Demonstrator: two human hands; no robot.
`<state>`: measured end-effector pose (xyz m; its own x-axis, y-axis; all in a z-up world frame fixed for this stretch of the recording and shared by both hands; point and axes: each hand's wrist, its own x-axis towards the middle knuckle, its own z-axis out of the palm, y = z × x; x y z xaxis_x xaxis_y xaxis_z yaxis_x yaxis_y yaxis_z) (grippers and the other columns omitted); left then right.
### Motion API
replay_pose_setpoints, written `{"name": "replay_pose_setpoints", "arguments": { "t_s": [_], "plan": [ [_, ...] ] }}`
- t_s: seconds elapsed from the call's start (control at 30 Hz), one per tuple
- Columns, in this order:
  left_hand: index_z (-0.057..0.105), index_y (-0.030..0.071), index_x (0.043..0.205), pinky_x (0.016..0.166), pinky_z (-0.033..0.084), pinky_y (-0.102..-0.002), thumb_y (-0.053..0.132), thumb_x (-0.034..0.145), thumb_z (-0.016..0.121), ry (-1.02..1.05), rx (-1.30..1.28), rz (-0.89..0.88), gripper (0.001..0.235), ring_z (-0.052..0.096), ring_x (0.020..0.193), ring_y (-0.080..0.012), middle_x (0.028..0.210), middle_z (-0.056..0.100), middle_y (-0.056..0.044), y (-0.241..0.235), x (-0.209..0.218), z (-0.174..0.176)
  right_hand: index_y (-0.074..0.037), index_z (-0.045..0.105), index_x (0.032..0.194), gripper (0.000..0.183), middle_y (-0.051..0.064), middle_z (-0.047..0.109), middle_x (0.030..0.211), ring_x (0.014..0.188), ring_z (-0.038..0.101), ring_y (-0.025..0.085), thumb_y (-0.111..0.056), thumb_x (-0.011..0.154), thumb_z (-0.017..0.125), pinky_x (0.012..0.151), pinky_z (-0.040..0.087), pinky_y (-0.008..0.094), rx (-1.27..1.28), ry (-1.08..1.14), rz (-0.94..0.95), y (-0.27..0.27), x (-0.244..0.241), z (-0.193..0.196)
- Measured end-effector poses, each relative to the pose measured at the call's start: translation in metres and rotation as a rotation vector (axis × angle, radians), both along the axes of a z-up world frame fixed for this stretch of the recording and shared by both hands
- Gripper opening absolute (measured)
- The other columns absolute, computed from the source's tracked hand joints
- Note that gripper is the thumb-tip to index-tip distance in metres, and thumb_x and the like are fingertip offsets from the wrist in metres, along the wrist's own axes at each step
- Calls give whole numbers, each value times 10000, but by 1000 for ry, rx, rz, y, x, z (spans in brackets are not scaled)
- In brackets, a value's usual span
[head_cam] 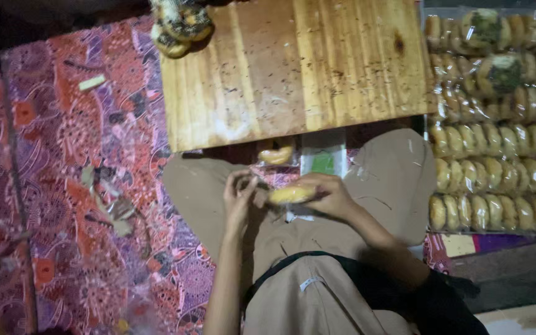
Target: The person sits on a patterned floor mat and repeatedly picks up ring-shaped pastries from a wooden board. They place each pastry into a clear plastic bag and set the packaged item into a metal tray. The process continues until the board is empty.
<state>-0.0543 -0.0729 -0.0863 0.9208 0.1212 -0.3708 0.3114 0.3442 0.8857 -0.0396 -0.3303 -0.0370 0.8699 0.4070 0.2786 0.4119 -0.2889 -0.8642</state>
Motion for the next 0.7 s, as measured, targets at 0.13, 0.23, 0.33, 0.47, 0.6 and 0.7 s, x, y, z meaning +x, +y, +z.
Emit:
{"name": "replay_pose_setpoints", "arguments": {
  "t_s": [0.13, 0.23, 0.33, 0.47, 0.6, 0.7],
  "plan": [
    [533, 59, 1291, 802, 572, -489, 324, 637, 802, -926, 1478, -225, 755, 676, 966, -404, 1148, 600, -194, -33, 64, -12, 29, 637, 1326, 581, 79, 738, 1190, 1091, 683, 166, -89, 801, 857, 978, 559, 338, 337, 687, -187, -48, -20, -15],
    [571, 30, 1261, 717, 510, -577, 341, 564, 864, -704, 1452, -713, 818, 648, 932, -450, 1087, 637, -232, -43, 99, -39, 26, 599, 1358, 627, 66, 726, 1201, 1097, 676, 140, -106, 798, 848, 971, 553, 316, 393, 806, -223, -71, -30, -25],
    [591, 156, 1404, 894, 518, -539, 277, 915, 731, -340, 1417, -960, 523, 661, 1071, -383, 1101, 687, -157, -44, 124, -61, 21, 575, 1375, 639, 58, 702, 1247, 1143, 654, 144, -91, 807, 845, 1003, 538, 310, 391, 752, -217, -80, -32, -29],
    [599, 139, 1405, 922, 515, -535, 237, 890, 700, -382, 1424, -854, 535, 657, 1111, -386, 1185, 674, -188, -39, 113, -59, 17, 550, 1382, 627, 49, 675, 1269, 1177, 644, 160, -74, 826, 826, 1031, 542, 325, 411, 713, -229, -86, -35, -21],
    [462, 40, 1447, 988, 512, -513, 314, 822, 770, -322, 438, -553, 749, 598, 1227, -385, 1378, 579, -244, -47, 56, -29, 21, 497, 1309, 658, 85, 567, 1362, 1236, 602, 186, -13, 752, 844, 1015, 546, 347, 334, 410, -368, -114, -34, -6],
    [476, 62, 1488, 1093, 488, -503, 559, 996, 479, 267, -550, -451, 699, 602, 1283, -323, 1431, 582, -188, -62, 24, -11, -3, 531, 1267, 539, 148, 685, 1199, 1100, 676, 205, 19, 794, 789, 906, 590, 356, 628, 586, -538, -136, -43, 0]
  ]
}}
